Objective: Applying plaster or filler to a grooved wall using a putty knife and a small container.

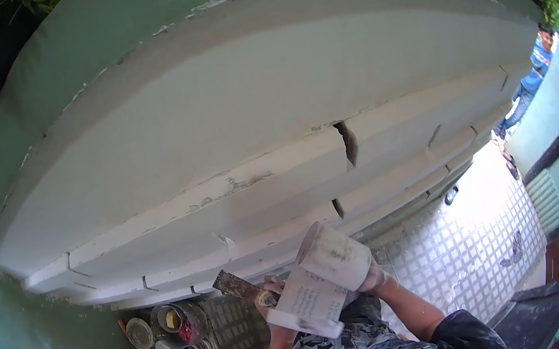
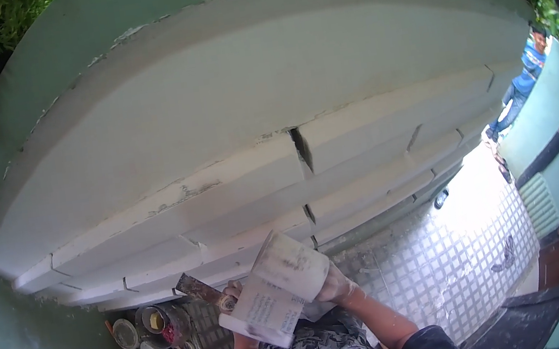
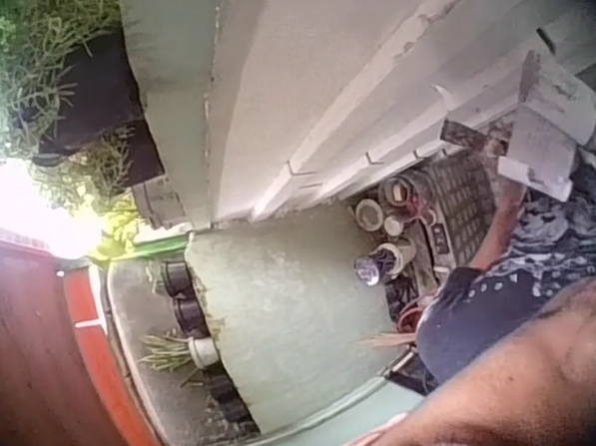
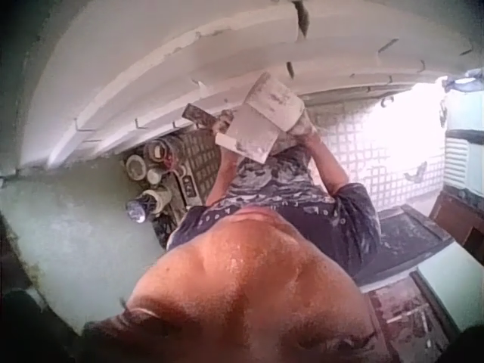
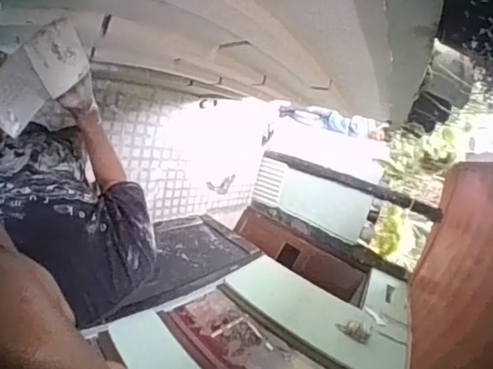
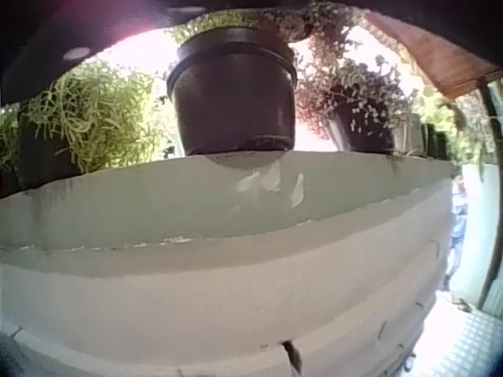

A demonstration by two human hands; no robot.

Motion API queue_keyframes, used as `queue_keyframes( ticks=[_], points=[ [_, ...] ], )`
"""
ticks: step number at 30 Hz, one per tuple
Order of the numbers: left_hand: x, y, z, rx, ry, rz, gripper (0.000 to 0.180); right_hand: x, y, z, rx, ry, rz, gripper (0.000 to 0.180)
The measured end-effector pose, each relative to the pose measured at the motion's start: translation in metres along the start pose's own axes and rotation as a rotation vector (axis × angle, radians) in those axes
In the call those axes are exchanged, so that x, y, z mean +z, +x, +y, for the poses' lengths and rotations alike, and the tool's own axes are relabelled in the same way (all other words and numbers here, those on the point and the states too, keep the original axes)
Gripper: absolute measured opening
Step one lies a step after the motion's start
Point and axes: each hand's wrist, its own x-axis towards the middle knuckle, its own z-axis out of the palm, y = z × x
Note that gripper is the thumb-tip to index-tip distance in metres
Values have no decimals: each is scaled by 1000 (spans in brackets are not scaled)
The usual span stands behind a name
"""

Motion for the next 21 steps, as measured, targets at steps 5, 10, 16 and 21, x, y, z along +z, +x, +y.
queue_keyframes(
  ticks=[5, 10, 16, 21],
  points=[
    [7, 12, 27, -385, -229, 66, 25, -3, 10, -35, 96, -459, 347, 29],
    [-1, 27, 26, -276, -155, 85, 27, -51, 92, -58, -229, 556, 1235, 34],
    [-17, 39, 18, -148, -96, 81, 25, -91, 178, -101, -344, 33, 1332, 30],
    [-32, 41, 17, -188, -79, 108, 25, -98, 256, -116, 252, -727, 866, 45]
  ],
)
